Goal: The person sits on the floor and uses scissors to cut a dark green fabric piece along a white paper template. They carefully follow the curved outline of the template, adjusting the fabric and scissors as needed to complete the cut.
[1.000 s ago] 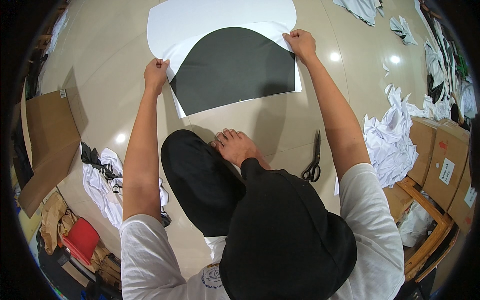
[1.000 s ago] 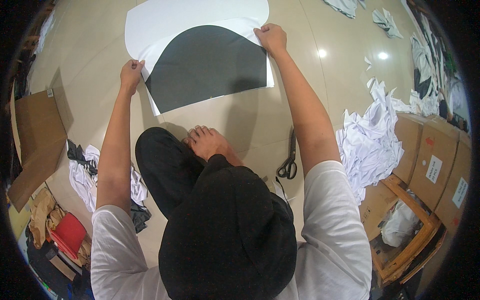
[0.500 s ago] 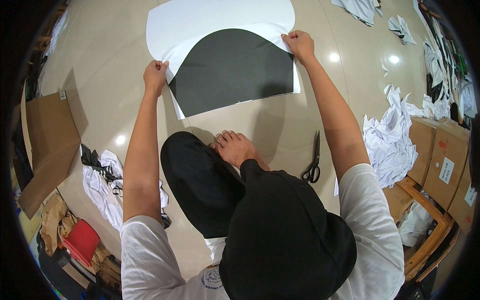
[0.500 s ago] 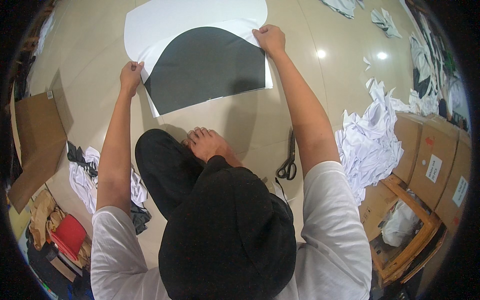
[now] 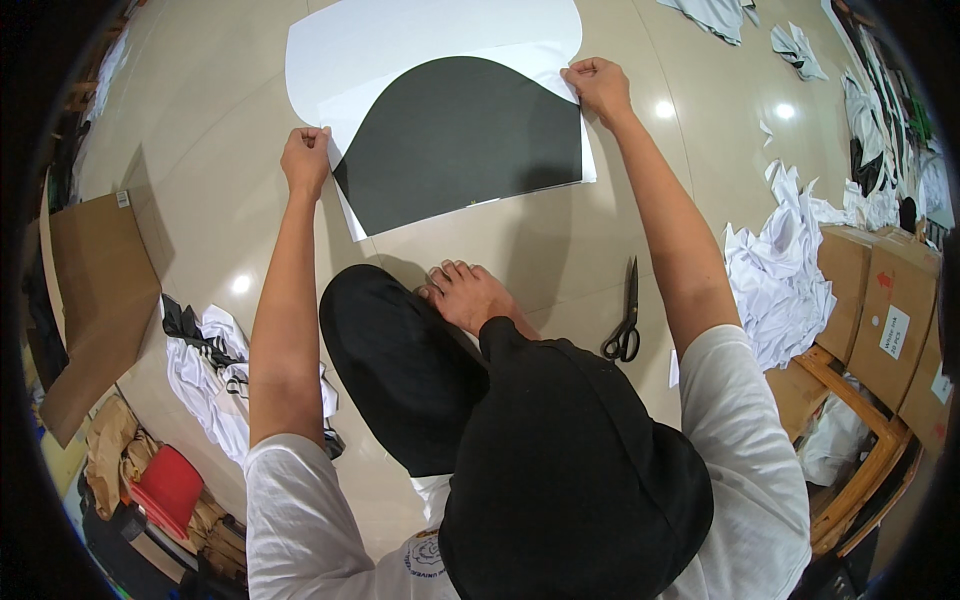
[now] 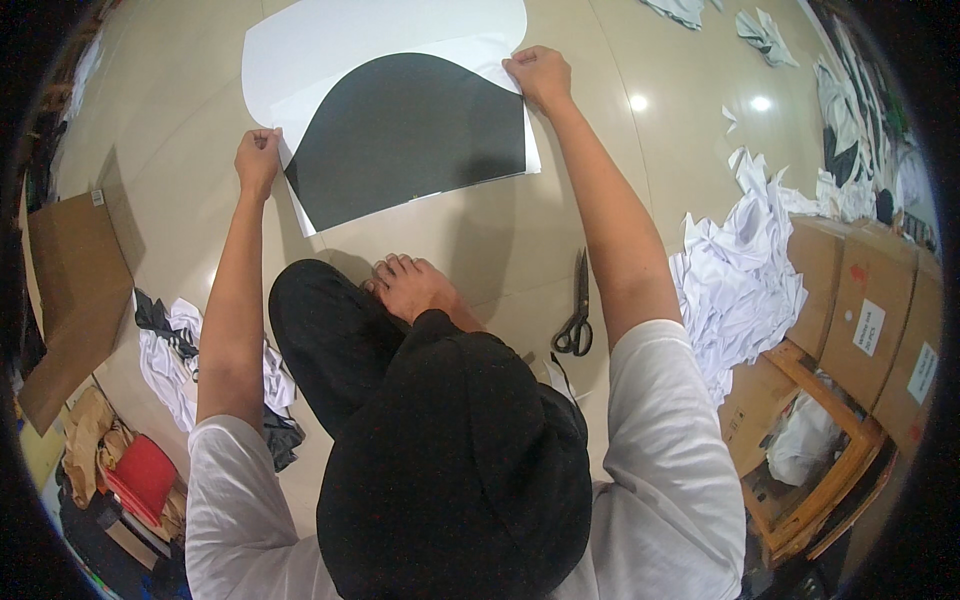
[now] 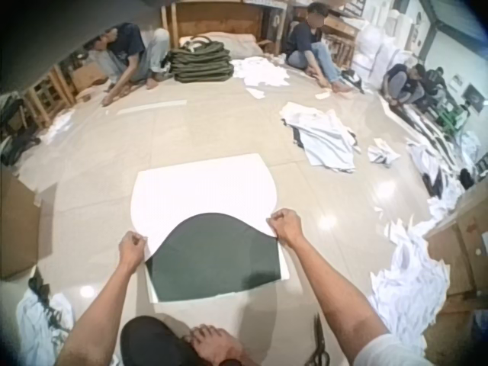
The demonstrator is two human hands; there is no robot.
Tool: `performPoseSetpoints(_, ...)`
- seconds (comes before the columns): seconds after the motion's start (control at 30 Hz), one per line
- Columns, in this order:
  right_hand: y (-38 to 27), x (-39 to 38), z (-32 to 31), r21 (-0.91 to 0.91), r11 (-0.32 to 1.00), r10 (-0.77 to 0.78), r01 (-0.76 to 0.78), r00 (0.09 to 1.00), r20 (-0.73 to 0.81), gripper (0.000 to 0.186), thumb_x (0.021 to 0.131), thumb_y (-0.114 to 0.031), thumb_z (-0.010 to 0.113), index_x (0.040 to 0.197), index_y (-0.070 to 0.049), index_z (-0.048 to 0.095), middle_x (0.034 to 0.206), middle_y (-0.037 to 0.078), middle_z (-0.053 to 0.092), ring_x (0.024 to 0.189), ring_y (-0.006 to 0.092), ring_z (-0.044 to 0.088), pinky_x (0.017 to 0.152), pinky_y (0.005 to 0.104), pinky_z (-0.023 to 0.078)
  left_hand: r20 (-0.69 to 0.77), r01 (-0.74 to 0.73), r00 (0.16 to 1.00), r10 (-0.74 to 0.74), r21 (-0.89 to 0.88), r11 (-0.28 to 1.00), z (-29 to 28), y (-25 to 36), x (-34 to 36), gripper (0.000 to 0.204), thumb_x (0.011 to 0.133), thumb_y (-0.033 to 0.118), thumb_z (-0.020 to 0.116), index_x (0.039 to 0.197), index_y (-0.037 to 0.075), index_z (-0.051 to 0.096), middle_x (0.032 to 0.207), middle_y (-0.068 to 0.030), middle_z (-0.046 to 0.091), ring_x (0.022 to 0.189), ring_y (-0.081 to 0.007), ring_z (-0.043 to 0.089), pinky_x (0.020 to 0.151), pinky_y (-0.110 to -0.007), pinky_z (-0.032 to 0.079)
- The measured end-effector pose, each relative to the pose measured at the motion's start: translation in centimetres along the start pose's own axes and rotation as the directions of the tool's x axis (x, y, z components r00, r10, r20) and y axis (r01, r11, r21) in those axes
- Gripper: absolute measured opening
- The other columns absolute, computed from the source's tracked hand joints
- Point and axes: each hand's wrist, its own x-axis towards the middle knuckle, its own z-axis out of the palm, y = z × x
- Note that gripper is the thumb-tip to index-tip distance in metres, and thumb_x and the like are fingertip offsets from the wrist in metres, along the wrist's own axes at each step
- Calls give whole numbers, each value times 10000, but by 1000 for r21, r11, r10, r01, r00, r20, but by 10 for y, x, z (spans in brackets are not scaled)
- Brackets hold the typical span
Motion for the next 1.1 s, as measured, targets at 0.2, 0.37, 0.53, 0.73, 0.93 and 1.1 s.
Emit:
performPoseSetpoints(0.2,-6,-37,-16,-79,995,-49,55,996,76,475,827,-389,900,1093,-11,790,1014,163,824,940,296,799,887,393,615,27,-34,999,34,-31,999,-2,-4,-5,367,980,345,824,1099,9,737,988,-119,787,896,-214,740,831,-354,571)
performPoseSetpoints(0.37,-4,-92,-29,-129,990,-45,61,992,121,453,857,-322,896,1117,17,746,945,172,811,912,298,799,852,387,617,58,-100,994,96,69,993,-10,-10,-23,424,964,350,848,1159,3,701,967,-136,776,867,-231,734,818,-375,577)
performPoseSetpoints(0.53,11,-123,-39,-110,994,28,-13,990,138,421,863,-259,898,1127,21,728,881,159,796,837,270,786,778,378,602,4,-143,990,143,103,984,-10,-7,-38,420,958,333,850,1156,0,687,931,-143,755,834,-260,724,804,-395,577)
performPoseSetpoints(0.73,26,-133,-39,-5,998,68,-68,986,155,376,873,-229,895,1107,12,726,833,130,775,774,235,756,740,358,584,-11,-154,988,155,80,985,-6,-16,-35,388,978,314,829,1177,13,686,929,-140,760,833,-254,725,796,-390,572)
performPoseSetpoints(0.93,31,-134,-38,2,998,54,-55,990,127,353,868,-219,902,1077,6,729,831,120,772,752,221,745,725,352,579,-9,-146,989,147,79,986,-5,-13,-37,361,984,298,821,1172,22,684,928,-137,761,828,-253,723,803,-391,571)
performPoseSetpoints(1.1,28,-132,-37,-9,999,35,-34,994,105,349,864,-212,905,1073,9,733,813,121,772,735,214,745,701,346,577,-9,-146,989,147,86,986,-6,-15,-37,362,983,296,820,1175,21,685,924,-140,762,826,-253,725,801,-392,571)
